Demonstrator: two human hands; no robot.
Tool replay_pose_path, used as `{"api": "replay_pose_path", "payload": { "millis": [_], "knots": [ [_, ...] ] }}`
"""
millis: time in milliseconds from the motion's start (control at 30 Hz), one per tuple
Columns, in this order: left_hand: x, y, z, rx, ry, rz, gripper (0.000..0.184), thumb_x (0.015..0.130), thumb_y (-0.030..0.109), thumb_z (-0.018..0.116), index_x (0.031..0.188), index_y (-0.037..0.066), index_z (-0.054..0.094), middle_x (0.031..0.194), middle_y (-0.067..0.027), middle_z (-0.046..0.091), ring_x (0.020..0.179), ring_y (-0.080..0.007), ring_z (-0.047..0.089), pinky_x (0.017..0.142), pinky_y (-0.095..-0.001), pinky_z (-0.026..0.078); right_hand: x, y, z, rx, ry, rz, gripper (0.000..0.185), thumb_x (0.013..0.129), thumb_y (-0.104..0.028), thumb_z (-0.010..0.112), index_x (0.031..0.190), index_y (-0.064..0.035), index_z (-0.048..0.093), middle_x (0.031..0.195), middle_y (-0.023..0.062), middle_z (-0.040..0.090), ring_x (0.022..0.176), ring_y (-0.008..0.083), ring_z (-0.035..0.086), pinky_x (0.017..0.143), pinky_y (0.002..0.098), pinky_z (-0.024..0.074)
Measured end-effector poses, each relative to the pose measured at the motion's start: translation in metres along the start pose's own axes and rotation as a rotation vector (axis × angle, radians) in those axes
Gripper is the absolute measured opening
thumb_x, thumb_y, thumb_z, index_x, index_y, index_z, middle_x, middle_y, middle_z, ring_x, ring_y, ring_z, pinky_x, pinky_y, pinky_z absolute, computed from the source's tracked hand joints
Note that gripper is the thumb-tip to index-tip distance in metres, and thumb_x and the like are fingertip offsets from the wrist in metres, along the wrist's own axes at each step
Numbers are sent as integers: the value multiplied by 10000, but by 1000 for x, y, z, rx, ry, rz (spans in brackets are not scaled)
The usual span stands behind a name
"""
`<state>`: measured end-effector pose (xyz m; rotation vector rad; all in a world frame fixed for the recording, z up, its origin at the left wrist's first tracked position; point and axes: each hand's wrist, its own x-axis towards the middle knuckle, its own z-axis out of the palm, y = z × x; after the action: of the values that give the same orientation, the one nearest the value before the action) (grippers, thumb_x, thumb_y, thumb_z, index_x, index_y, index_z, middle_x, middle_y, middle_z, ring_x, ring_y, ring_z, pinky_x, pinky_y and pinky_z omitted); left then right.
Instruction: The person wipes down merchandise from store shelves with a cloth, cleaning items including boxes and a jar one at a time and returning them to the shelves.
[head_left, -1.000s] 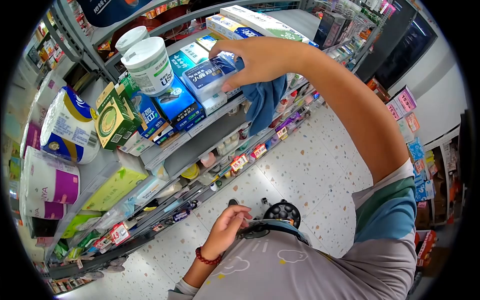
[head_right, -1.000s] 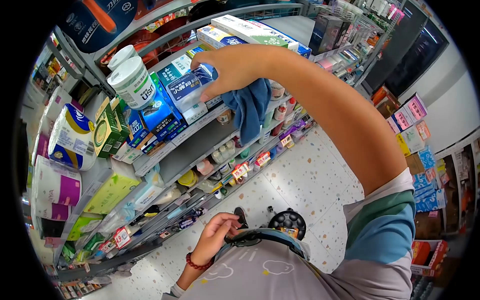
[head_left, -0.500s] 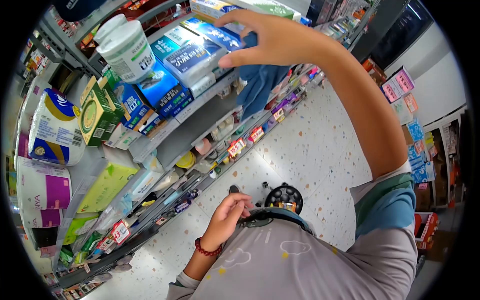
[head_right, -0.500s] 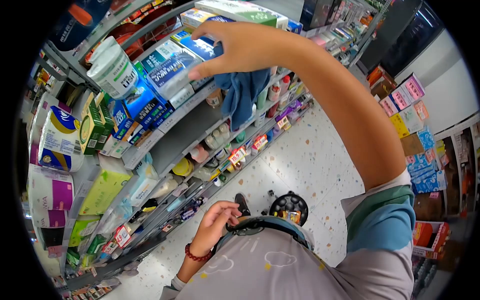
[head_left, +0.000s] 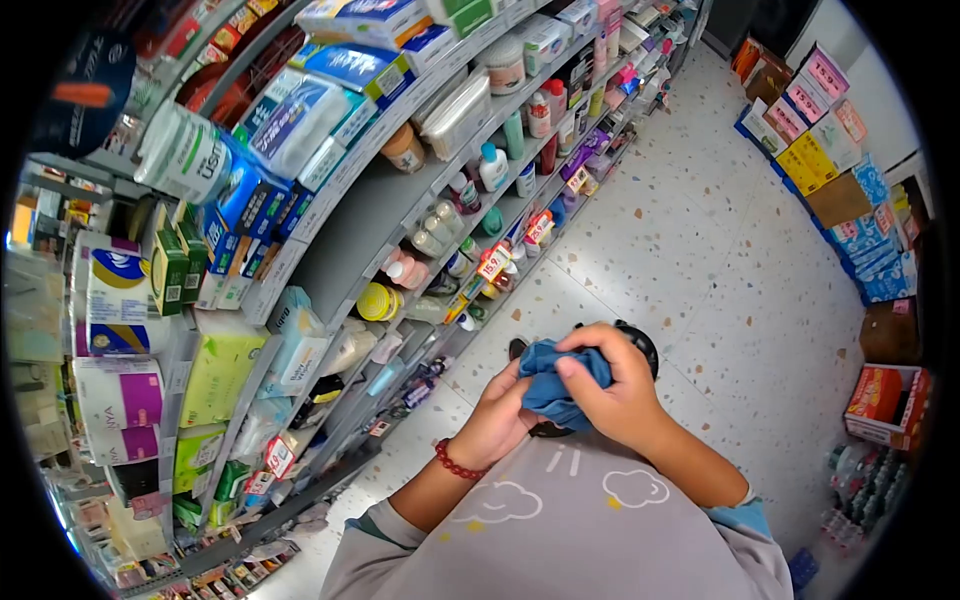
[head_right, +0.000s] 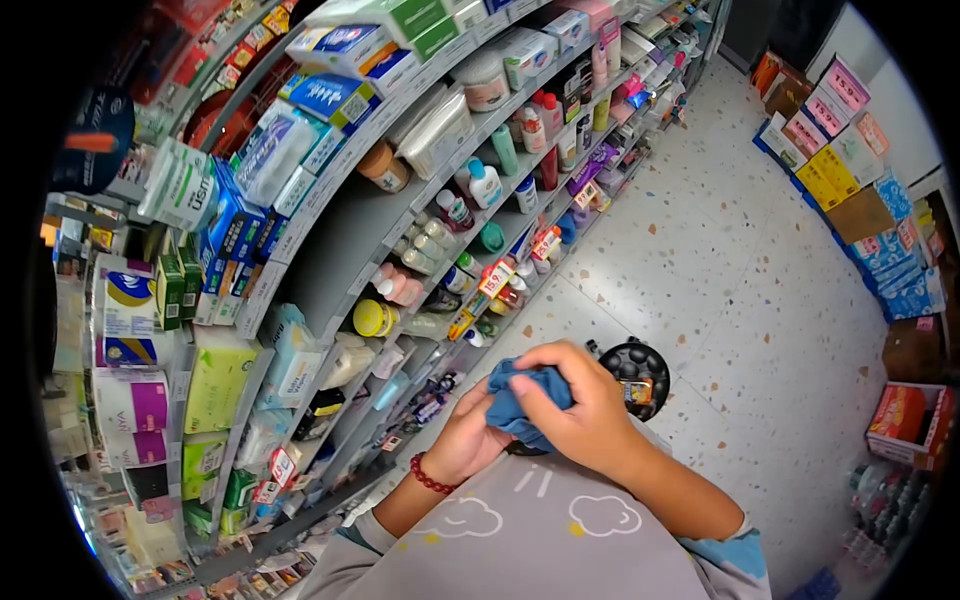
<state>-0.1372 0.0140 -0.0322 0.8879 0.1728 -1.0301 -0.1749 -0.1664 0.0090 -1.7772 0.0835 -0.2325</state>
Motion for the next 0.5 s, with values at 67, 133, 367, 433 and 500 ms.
{"api": "replay_pose_path", "payload": {
  "millis": [67, 133, 367, 433, 500],
  "knots": [
    [4, -2, 11, -64, -81, 134, 397, 1049, 69, 432, 1445, 45, 433, 1354, -73, 565, 1206, -179, 602, 1014, -369, 517, -12, 12, -8, -192, 215, -111, 237, 951, -102, 636, 1173, -27, 602, 1177, 147, 574, 1061, 224, 575, 956, 338, 455],
    [9, 5, 29, 36, -99, 147, 372, 1011, 61, 473, 1381, 49, 512, 1338, -94, 555, 1215, -196, 565, 1046, -367, 459, -27, 29, -12, 74, 227, 107, 311, 1030, -213, 538, 1295, -49, 546, 1274, 134, 547, 1145, 212, 551, 1025, 344, 415],
    [15, 25, 73, 1518, -192, 659, 276, 901, 189, 690, 1154, 78, 697, 1288, -138, 487, 1222, -303, 437, 1090, -402, 326, -54, 50, -43, 1408, -117, 884, 543, 1022, -538, 400, 1312, -106, 552, 1173, 120, 662, 1028, 270, 680, 813, 472, 590],
    [19, 39, 65, 1456, -262, 630, 264, 917, 206, 682, 1156, 97, 706, 1281, -122, 536, 1221, -300, 467, 1071, -417, 362, -62, 62, -50, 1441, -204, 913, 500, 988, -435, 447, 1316, -68, 537, 1130, 168, 674, 914, 348, 699, 695, 540, 606],
    [26, 59, 51, 1398, -7, 844, 151, 949, 143, 644, 1065, 71, 710, 1107, -85, 636, 1093, -236, 588, 979, -367, 452, -64, 66, -56, 1358, -170, 888, 501, 979, -408, 451, 1335, -61, 516, 1135, 176, 672, 898, 361, 698, 701, 539, 605]
  ]
}}
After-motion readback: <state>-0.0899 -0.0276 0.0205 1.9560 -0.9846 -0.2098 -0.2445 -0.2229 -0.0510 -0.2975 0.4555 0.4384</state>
